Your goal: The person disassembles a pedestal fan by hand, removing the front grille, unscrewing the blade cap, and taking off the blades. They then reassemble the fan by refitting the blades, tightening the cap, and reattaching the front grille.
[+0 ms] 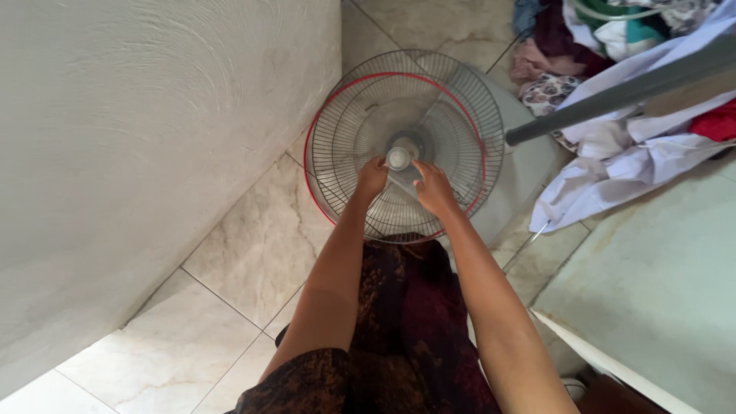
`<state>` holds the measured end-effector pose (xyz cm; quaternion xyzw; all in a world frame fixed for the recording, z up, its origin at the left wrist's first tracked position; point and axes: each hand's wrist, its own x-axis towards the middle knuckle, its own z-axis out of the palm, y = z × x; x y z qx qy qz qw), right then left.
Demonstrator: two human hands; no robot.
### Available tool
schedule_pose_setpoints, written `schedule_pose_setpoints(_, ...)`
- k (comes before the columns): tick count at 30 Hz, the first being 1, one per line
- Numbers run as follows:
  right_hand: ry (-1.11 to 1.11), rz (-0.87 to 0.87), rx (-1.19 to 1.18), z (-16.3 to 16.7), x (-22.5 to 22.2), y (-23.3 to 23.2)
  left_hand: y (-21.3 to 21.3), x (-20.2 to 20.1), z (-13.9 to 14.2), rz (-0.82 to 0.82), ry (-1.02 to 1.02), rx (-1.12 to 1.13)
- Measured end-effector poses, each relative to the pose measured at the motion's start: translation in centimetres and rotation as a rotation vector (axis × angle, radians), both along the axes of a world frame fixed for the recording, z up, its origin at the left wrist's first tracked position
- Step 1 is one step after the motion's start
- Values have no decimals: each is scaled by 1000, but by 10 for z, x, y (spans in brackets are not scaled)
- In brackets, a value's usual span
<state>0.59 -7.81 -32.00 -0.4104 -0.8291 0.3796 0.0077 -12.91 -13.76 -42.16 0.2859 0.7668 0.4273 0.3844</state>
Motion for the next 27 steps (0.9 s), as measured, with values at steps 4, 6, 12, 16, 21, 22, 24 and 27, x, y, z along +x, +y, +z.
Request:
schedule_pose_setpoints(4, 6, 2, 19, -17, -15, 8, 3, 5, -15, 59, -150, -66)
schedule_pose_setpoints(6, 6, -39, -23, -28, -19, 11, 4, 10, -22, 81, -221, -62)
schedule_pose_setpoints(12, 60, -24, 115, -55, -27, 13, 4, 18, -31, 118, -384, 57)
schedule_pose_setpoints(16, 66, -5, 176, -55, -28, 9, 2, 16, -23, 160, -320, -42)
schedule_pose_setpoints(21, 212, -366, -216, -42, -26, 7, 2, 13, -7, 277, -387, 7)
schedule_pose_setpoints(22, 271, -435, -278, -38, -23, 7, 3, 13, -3, 287, -423, 61)
schedule_pose_setpoints(24, 300, -523, -400, -30, -16, 11, 2, 14, 9, 288, -506, 140)
schedule_pose_setpoints(27, 467, -536, -440, -13, -5, 24, 7, 11, 33, 255, -623, 244)
